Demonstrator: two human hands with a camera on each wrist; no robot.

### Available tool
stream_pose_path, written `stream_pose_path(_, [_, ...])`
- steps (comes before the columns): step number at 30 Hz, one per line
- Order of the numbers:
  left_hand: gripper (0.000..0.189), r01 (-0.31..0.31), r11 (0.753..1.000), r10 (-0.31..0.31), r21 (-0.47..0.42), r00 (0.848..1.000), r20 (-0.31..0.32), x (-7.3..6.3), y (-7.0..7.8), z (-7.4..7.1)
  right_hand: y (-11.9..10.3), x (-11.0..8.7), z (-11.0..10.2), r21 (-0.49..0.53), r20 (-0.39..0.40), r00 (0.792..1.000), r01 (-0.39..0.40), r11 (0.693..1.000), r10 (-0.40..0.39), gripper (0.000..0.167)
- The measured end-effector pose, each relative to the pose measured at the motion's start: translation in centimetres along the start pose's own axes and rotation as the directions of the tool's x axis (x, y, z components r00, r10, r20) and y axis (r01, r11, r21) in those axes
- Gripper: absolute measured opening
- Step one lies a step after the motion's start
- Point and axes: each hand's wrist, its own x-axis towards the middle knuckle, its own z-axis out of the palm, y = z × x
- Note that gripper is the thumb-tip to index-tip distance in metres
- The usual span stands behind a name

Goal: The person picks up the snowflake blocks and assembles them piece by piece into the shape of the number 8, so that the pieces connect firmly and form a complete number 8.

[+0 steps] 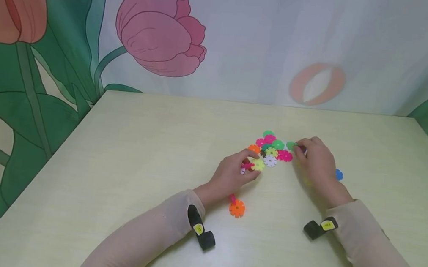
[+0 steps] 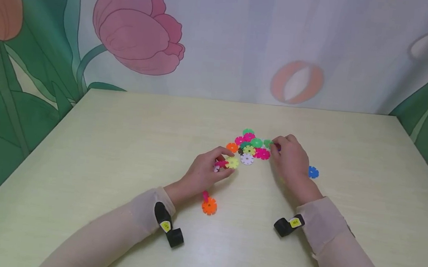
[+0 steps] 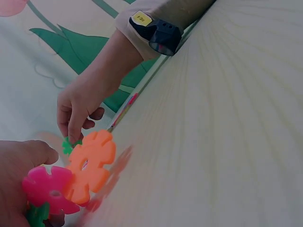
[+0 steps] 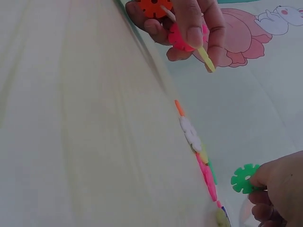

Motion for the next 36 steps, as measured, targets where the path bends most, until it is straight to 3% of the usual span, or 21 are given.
stream_pose_path(6, [0.040, -0.004, 1.000, 0.004, -0.002, 1.000, -0.011, 0.1, -0.3, 0.1, -0.6, -0.3, -0.6, 0.043, -0.002, 1.000, 0.018, 0.999, -0.018, 0.026])
stream_pose_path(11, [0.041, 0.003, 1.000, -0.003, -0.008, 1.000, -0.020, 0.2, -0.3, 0.0, -1.6, -0.8, -1.1, 0.079, 0.001, 0.993, 0.121, 0.990, -0.121, 0.020])
stream_pose_path(18, [0.042, 0.005, 1.000, -0.005, 0.000, 1.000, -0.030, 0.2, -0.3, -0.3, -2.8, -1.4, -0.8, 0.129, 0.039, 0.963, 0.260, 0.957, -0.267, 0.011])
stream_pose_path(24, [0.042, 0.013, 1.000, -0.013, -0.001, 0.998, -0.053, 0.3, -0.4, -0.2, -3.4, -1.9, -0.7, 0.146, 0.088, 0.925, 0.354, 0.924, -0.369, 0.006])
stream_pose_path(36, [0.044, 0.047, 0.999, -0.047, 0.001, 0.997, -0.066, 0.4, -0.4, -0.3, -4.2, -2.2, -0.2, 0.133, 0.097, 0.902, 0.408, 0.903, -0.422, 0.003])
